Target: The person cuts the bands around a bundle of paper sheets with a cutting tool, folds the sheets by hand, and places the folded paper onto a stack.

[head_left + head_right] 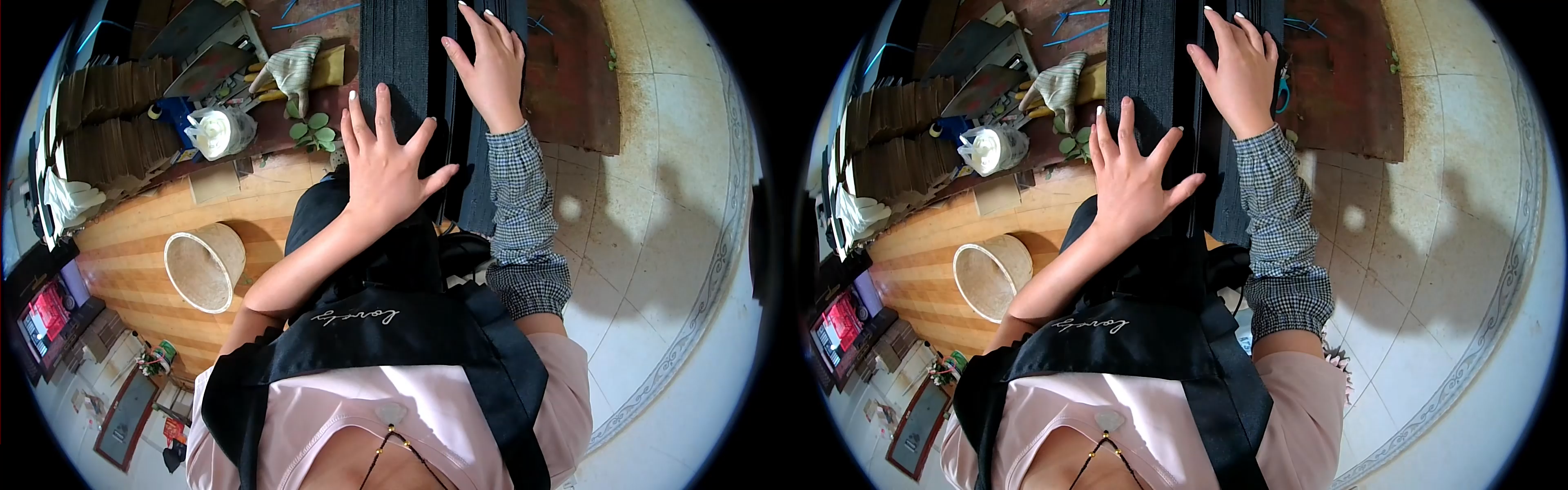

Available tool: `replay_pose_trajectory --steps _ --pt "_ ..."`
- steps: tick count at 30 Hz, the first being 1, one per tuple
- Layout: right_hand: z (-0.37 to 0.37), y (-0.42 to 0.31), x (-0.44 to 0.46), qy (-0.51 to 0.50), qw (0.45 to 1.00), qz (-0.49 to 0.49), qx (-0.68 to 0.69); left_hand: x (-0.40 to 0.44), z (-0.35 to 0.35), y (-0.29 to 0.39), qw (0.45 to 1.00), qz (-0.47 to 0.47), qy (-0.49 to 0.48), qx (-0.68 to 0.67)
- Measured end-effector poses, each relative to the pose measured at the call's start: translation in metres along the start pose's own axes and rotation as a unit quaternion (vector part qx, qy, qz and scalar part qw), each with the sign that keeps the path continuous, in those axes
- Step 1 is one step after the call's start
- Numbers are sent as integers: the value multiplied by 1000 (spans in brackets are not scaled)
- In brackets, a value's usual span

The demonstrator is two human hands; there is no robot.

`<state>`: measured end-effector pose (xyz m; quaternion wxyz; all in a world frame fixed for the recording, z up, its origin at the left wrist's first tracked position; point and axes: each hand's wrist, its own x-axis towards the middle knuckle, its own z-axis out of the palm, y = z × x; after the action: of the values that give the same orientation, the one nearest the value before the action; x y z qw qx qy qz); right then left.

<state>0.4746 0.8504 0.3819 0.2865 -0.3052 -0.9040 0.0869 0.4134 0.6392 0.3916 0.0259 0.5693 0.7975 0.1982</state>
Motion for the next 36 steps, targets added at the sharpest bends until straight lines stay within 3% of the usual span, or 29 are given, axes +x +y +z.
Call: replay_pose_trajectory --steps 7,11,14,15,17,18,22,23,30,36 --pt "4 7 0 35 999 -6 16 2 0 3 998 -21 6 -53" --pt "1 13 1 47 992 36 107 3 0 4 1000 -3 8 -15" --pt "-7 12 3 191 980 56 -9 3 3 5 1000 13 4 -4" --pt "0 37 -2 155 984 68 55 2 4 5 1000 27 1 4" --pt "-8 31 -11 145 979 146 -14 3 4 5 999 28 -5 19" --pt "-19 28 -20 58 979 196 24 4 2 6 1000 28 -8 9" --pt "-30 14 -56 -97 900 368 213 6 1 12 999 28 -15 -12" --pt "-32 6 -64 -92 878 376 281 7 0 12 999 25 -17 -18" --pt "-27 -1 -88 -102 846 382 358 12 4 17 1000 28 -12 -2" --pt "-25 -3 -84 -92 847 358 382 11 5 19 999 24 -19 9"
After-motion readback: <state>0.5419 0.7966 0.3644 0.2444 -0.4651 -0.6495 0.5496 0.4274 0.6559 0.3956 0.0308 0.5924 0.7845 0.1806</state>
